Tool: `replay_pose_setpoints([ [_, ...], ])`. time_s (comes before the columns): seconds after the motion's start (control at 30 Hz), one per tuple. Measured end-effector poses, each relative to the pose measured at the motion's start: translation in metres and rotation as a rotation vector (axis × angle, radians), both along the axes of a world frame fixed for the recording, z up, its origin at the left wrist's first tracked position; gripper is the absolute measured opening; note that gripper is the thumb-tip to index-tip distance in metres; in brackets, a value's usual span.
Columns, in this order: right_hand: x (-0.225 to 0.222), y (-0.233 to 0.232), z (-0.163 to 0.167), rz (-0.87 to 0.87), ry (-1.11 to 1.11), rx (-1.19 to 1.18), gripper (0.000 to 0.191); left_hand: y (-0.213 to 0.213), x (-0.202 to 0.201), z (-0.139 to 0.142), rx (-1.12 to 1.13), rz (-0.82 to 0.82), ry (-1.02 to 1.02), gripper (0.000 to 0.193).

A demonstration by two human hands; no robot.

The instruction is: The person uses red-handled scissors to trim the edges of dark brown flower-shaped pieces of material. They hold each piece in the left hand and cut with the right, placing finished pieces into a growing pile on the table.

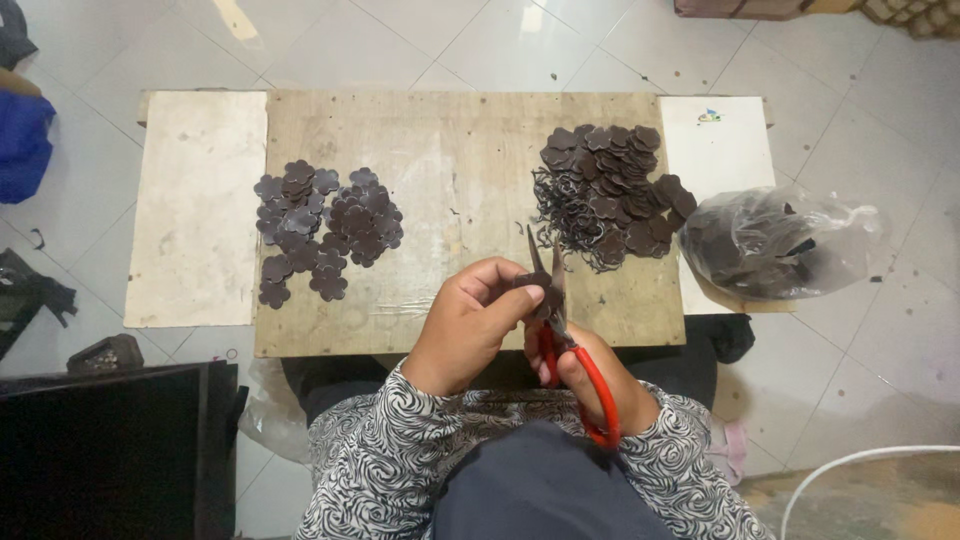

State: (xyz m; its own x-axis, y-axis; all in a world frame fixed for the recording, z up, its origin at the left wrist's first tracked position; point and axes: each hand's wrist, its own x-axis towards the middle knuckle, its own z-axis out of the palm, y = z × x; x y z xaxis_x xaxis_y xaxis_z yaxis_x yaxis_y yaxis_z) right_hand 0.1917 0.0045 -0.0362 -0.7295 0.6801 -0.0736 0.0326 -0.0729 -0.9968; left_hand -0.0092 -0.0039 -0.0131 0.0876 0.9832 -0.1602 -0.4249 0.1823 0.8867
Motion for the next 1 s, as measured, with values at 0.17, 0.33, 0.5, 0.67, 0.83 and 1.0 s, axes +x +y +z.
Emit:
replay_pose_setpoints([
  [0.17, -0.001, -0.006, -0.012, -0.09, 0.036, -0.047, 0.07, 0.0, 0.003, -0.003, 0.033, -0.012, 0.005, 0.007],
  [0.33, -0.005, -0.009, -0.014, -0.162, 0.01, -0.031, 0.062, 0.0, 0.005, -0.004, 0.035, 0.013, 0.032, 0.007],
  [0.5, -0.01, -0.011, -0.011, -0.194, 0.001, 0.031, 0.061, 0.001, 0.007, -0.007, 0.022, 0.019, -0.003, 0.008],
  [0.67, -0.014, -0.014, -0.007, -0.225, 0.026, -0.034, 0.061, 0.0, 0.008, -0.008, -0.006, 0.023, -0.014, 0.009],
  [0.83, -0.014, -0.009, -0.011, -0.214, 0.106, -0.148, 0.059, 0.006, 0.007, -0.009, 0.018, 0.062, 0.008, 0.01],
  [1.0, -0.006, -0.012, -0.02, -0.187, 0.134, -0.202, 0.054, 0.003, 0.006, -0.012, -0.099, 0.081, 0.103, 0.014],
])
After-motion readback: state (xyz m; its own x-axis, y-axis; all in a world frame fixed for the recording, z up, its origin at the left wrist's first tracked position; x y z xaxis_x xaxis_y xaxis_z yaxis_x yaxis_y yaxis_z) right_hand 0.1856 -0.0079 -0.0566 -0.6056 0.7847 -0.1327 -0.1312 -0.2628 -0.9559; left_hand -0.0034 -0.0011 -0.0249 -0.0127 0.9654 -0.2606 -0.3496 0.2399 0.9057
